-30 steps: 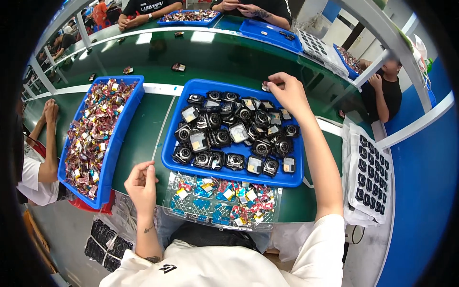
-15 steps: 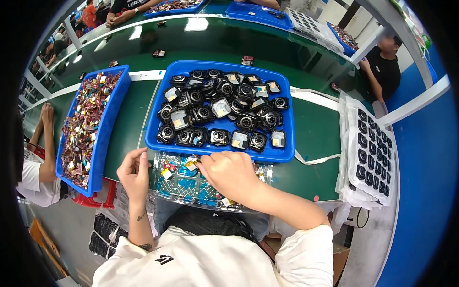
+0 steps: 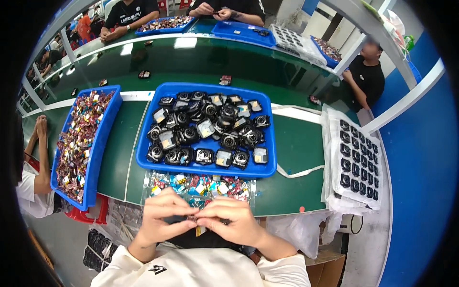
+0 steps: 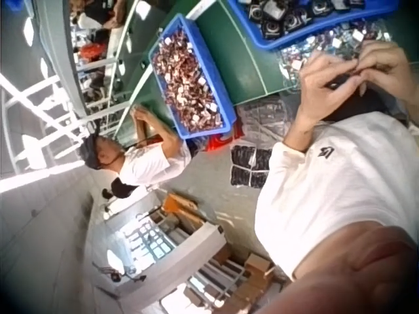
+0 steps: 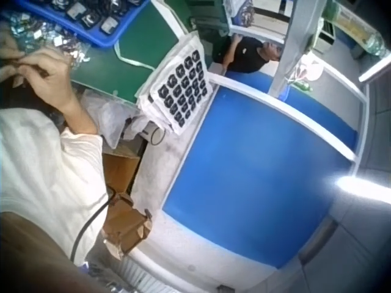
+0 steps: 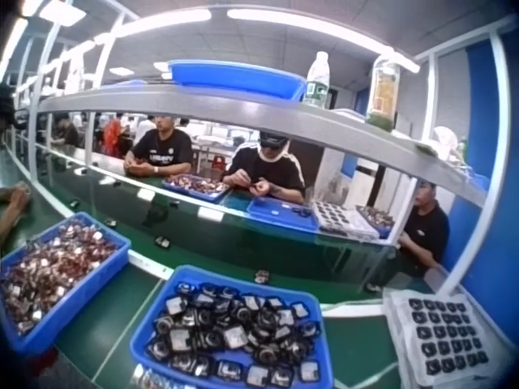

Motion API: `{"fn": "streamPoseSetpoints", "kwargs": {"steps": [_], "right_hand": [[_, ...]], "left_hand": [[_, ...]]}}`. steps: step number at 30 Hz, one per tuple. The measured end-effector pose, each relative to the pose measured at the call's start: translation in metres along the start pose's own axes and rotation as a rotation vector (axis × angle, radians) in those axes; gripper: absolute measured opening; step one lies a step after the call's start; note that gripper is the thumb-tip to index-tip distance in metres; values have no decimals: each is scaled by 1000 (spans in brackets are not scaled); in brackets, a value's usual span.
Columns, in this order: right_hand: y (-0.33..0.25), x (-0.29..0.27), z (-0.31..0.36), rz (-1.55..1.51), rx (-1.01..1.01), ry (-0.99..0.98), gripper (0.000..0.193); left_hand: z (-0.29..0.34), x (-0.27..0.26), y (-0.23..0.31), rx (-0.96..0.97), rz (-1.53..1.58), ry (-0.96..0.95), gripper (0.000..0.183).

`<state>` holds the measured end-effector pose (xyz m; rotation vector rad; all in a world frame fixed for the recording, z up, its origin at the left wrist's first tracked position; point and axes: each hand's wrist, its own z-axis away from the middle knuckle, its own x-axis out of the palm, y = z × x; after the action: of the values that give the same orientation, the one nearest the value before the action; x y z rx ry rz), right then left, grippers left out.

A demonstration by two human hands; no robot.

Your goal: Manually assemble small electronic components, specifically camera or sensor modules, into their plastic housings on a production line.

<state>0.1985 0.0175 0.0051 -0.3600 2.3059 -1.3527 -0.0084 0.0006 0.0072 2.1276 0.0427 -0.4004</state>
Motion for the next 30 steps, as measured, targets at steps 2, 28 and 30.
{"fn": "streamPoseSetpoints", "kwargs": {"steps": [2,28,30], "right_hand": [[6,2,14,-11,5,13,12],[9,6,9,72,117,336,11],[17,7,8,57,23,340,11]], "left_hand": [[6,6,-5,-61,121,-28,18],[-3,23,-19,-328,220,-27,15],[-4,20,-15,-264,136,-21,13]]}}
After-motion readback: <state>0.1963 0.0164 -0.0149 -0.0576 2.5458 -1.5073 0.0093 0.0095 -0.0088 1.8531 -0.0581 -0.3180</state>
